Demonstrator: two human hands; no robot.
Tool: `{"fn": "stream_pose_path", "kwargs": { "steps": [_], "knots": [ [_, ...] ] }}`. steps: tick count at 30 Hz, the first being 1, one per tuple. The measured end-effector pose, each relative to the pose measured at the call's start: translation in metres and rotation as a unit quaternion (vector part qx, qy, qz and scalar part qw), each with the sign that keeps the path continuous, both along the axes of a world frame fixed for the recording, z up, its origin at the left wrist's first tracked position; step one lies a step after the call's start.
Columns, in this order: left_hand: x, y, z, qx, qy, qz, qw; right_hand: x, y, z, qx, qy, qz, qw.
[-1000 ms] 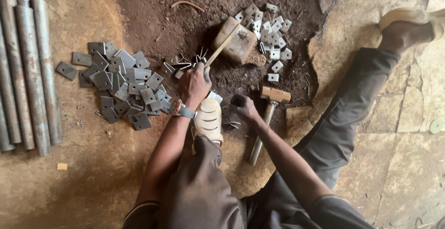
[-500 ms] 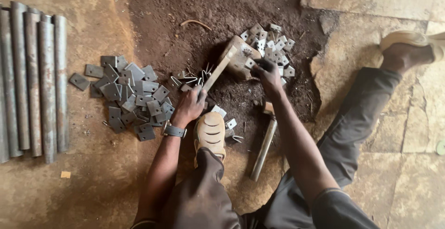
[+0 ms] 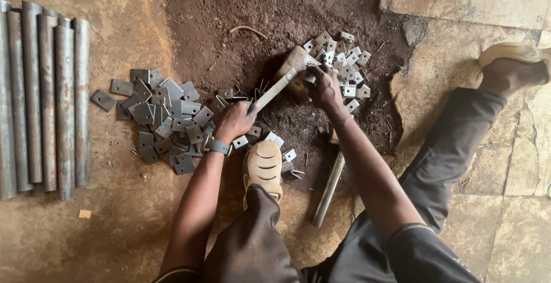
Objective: The person sits on the floor and repeatedly uses a hammer to strike small metal brackets placed on a wooden block. The person picks up brackets from a pile, positions them, and strikes them to separate or shape them, then places the finished pieces aside.
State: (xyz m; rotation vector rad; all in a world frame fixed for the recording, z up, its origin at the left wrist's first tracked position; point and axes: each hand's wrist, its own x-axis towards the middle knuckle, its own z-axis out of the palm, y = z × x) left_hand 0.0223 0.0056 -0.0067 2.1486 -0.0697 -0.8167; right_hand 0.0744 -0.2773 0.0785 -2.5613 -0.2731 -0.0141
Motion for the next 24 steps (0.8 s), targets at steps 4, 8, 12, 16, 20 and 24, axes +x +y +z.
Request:
{"fn": "stream_pose_path", "kwargs": {
  "steps": [4, 8, 12, 16, 20, 24],
  "knots": [
    [0.017, -0.008, 0.004, 0.013, 0.007, -0.04, 0.999, 0.01, 0.004, 0.006, 0.023, 0.006, 0.025, 0.999],
    [0.035, -0.016, 0.003, -0.008, -0.024, -0.074, 0.997, 0.017, 0.001, 0.015, 0.005, -0.059, 0.134, 0.989],
    [0.05, -0.025, -0.003, 0.043, 0.015, -0.085, 0.995, 0.02, 0.005, 0.022, -0.024, -0.023, 0.165, 0.986],
    [0.051, -0.036, -0.003, 0.1, -0.059, -0.047, 0.992, 0.021, 0.013, 0.022, 0.02, -0.026, 0.138, 0.99],
    [0.044, -0.043, 0.005, 0.152, -0.009, -0.008, 0.988, -0.017, -0.003, 0.008, 0.089, -0.049, -0.047, 0.994],
    [0.037, -0.046, 0.003, 0.159, -0.036, 0.036, 0.986, -0.132, -0.036, -0.019, 0.044, -0.123, -0.17, 0.977]
  ]
}}
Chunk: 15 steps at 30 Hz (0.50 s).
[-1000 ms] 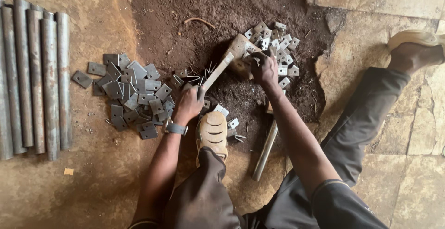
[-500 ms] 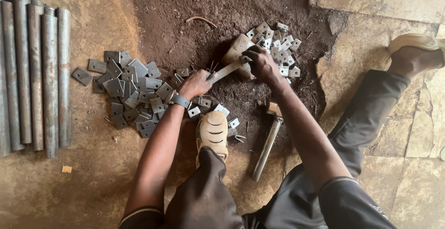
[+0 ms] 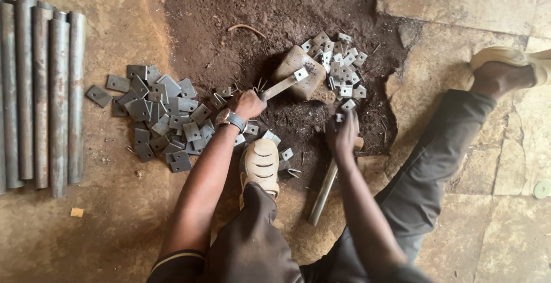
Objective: The person sits on the floor and repeatedly uses a hammer to strike small metal brackets placed on a wooden block. The person picks up brackets from a pile, positions them, and strikes them to separate or shape them, then places the finished pieces aside.
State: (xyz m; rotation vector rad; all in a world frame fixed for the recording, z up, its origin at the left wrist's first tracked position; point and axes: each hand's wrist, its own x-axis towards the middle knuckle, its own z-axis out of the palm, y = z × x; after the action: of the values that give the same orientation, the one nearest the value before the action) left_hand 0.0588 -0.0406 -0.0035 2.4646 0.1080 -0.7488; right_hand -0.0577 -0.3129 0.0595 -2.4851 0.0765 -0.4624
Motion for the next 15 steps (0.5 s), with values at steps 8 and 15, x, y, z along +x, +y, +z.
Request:
{"fn": "stream_pose_path", "kwargs": {
  "steps": [8, 15],
  "knots": [
    [-0.005, -0.013, -0.024, -0.039, -0.011, 0.018, 0.999, -0.14, -0.032, -0.043, 0.2, 0.437, -0.183, 0.858],
    [-0.013, -0.011, -0.007, 0.012, -0.047, 0.006, 0.999, -0.094, -0.037, -0.001, 0.502, 0.403, -0.234, 0.728]
  ]
}}
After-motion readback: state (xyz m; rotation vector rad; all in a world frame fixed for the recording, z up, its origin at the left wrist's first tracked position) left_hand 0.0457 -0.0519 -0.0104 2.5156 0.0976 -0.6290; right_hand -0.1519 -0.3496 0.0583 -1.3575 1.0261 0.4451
